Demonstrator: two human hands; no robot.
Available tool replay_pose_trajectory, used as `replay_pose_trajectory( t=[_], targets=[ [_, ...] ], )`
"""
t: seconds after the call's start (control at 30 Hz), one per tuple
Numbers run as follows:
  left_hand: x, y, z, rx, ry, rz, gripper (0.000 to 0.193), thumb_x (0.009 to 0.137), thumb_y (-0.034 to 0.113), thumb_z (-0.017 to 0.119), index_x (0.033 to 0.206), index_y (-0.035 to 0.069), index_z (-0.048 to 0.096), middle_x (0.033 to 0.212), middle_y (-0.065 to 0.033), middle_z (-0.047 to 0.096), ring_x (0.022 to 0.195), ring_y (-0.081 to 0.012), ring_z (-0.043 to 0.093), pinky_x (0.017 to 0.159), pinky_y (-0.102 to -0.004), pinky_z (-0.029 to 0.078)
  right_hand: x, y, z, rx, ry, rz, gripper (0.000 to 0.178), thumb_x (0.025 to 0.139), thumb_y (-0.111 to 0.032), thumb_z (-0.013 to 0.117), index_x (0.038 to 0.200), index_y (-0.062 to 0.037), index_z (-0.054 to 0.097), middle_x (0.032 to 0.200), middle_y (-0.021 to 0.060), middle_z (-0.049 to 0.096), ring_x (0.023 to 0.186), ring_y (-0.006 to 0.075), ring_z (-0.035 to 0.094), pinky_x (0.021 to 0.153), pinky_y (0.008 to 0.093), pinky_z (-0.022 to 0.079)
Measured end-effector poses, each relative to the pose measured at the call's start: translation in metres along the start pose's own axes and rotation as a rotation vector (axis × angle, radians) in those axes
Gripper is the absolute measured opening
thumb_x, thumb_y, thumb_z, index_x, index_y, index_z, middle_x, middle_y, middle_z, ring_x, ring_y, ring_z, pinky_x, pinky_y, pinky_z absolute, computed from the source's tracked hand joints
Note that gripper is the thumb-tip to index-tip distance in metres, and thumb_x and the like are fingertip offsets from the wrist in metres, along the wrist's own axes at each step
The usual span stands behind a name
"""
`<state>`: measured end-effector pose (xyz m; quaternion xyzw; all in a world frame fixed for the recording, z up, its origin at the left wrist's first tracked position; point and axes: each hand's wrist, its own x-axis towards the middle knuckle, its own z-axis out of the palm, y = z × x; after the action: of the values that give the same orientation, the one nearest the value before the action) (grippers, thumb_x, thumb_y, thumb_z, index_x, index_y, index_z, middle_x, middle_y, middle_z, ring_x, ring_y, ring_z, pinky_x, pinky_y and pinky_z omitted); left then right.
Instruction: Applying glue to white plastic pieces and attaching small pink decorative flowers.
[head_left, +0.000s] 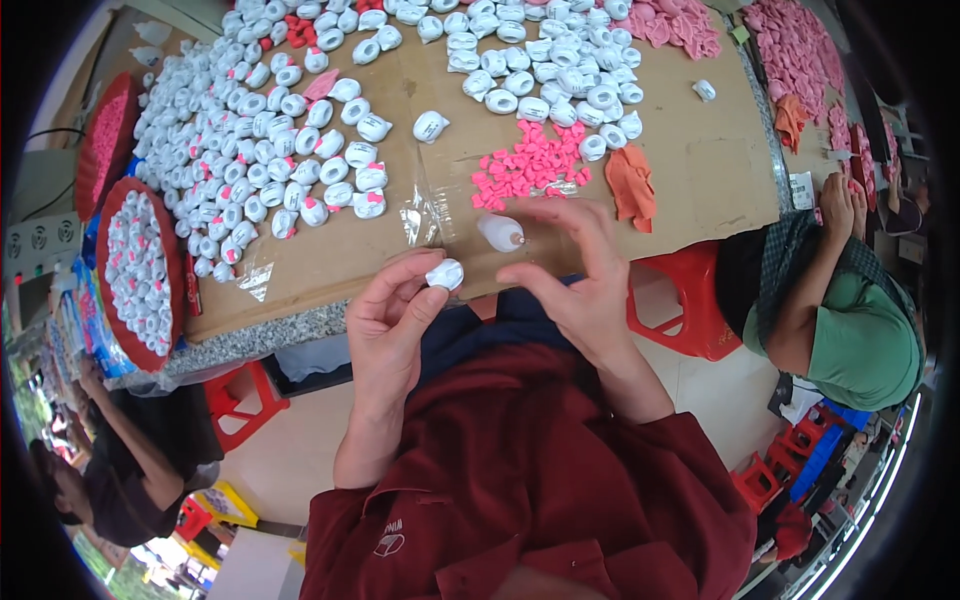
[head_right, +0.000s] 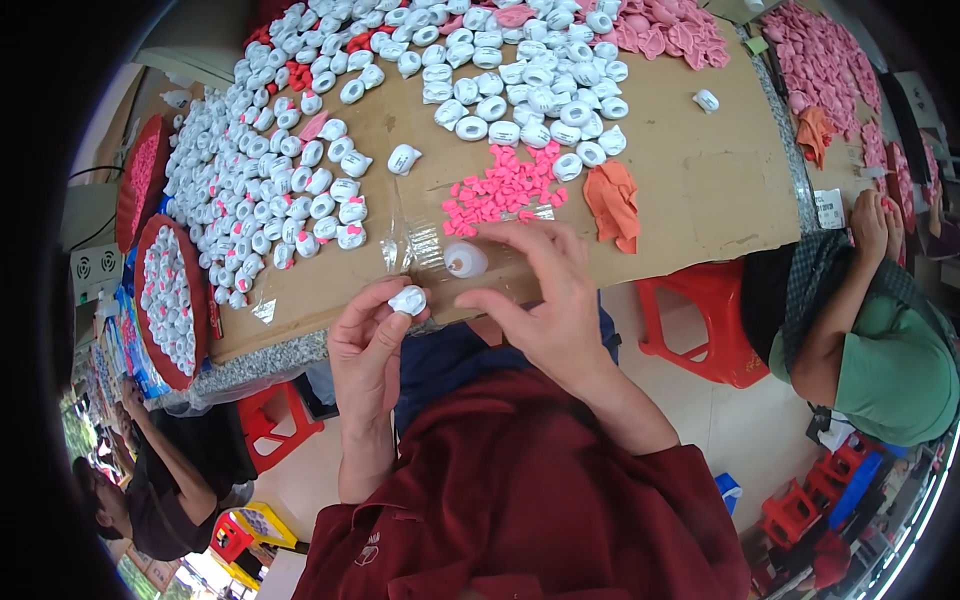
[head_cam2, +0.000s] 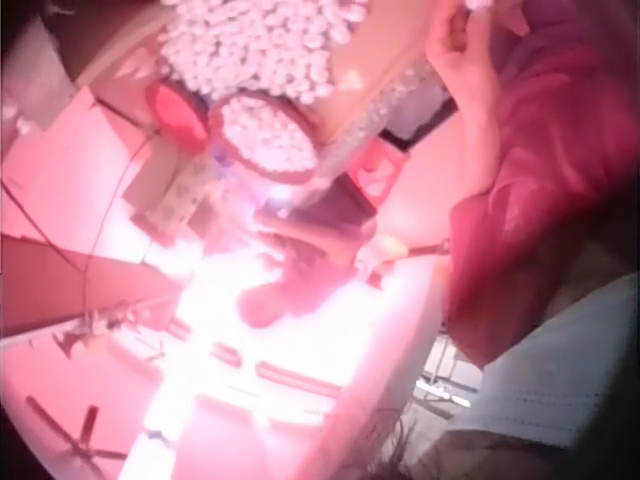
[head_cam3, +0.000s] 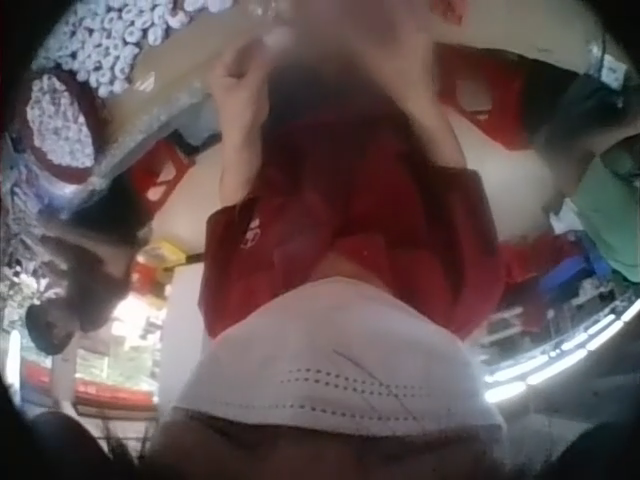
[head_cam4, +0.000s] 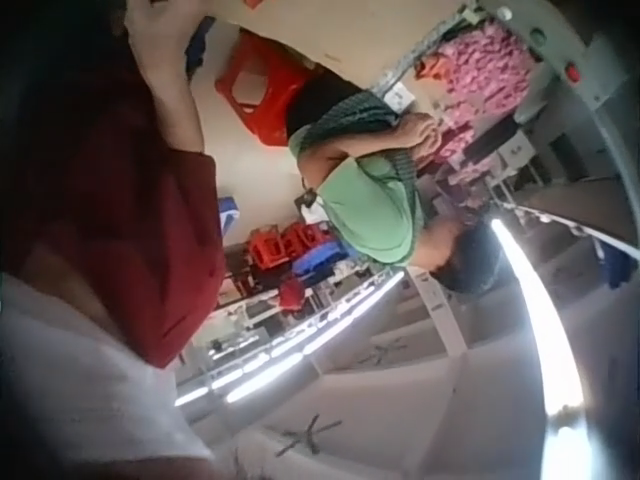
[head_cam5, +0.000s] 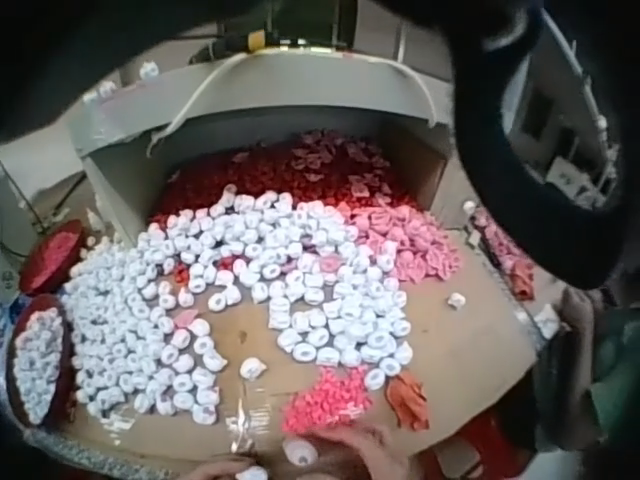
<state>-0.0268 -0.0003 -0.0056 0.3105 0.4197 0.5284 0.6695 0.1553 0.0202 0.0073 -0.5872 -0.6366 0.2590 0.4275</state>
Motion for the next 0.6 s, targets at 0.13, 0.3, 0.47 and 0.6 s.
replay_pose_trajectory(
  t=[0.13, 0.3, 0.47, 0.6],
  targets=[
    [-0.001, 0.001, 0.005, -0.004, -0.011, -0.036, 0.027, 0.080, -0.005, 0.056, 0.107, -0.004, 0.054, 0.107, -0.0134, 0.056, 0.095, -0.0235, 0.059, 0.081, -0.0313, 0.049, 0.007, 0.012, -0.021, -0.183, 0.037, -0.070, 0.023, 0.067, -0.003, 0.068, 0.090, -0.0044, 0.062, 0.086, 0.0046, 0.060, 0.083, 0.0203, 0.051, 0.075, 0.0301, 0.040],
    [0.001, -0.003, 0.013, 0.007, -0.047, -0.045, 0.026, 0.080, -0.005, 0.056, 0.106, -0.004, 0.054, 0.107, -0.0132, 0.056, 0.094, -0.0228, 0.059, 0.081, -0.0312, 0.049, 0.014, 0.017, -0.018, -0.381, -0.037, -0.185, 0.010, 0.067, -0.003, 0.066, 0.077, -0.0060, 0.065, 0.079, 0.0032, 0.056, 0.078, 0.0206, 0.049, 0.071, 0.0305, 0.038],
    [0.001, -0.003, 0.016, 0.003, -0.052, -0.074, 0.024, 0.080, -0.008, 0.055, 0.104, -0.004, 0.056, 0.108, -0.0112, 0.054, 0.096, -0.0167, 0.056, 0.084, -0.0268, 0.045, 0.017, 0.012, -0.018, -0.332, -0.047, -0.195, 0.013, 0.069, 0.000, 0.064, 0.081, -0.0040, 0.063, 0.080, 0.0043, 0.057, 0.078, 0.0202, 0.050, 0.069, 0.0302, 0.040],
    [0.001, -0.002, 0.023, 0.011, -0.064, -0.045, 0.024, 0.081, -0.008, 0.055, 0.104, -0.004, 0.056, 0.105, -0.0105, 0.056, 0.090, -0.0153, 0.058, 0.078, -0.0252, 0.047, 0.001, -0.008, -0.028, 0.154, -0.146, 0.080, 0.009, 0.073, 0.003, 0.062, 0.081, -0.0004, 0.060, 0.079, 0.0057, 0.059, 0.071, 0.0134, 0.054, 0.061, 0.0252, 0.043]
  ],
)
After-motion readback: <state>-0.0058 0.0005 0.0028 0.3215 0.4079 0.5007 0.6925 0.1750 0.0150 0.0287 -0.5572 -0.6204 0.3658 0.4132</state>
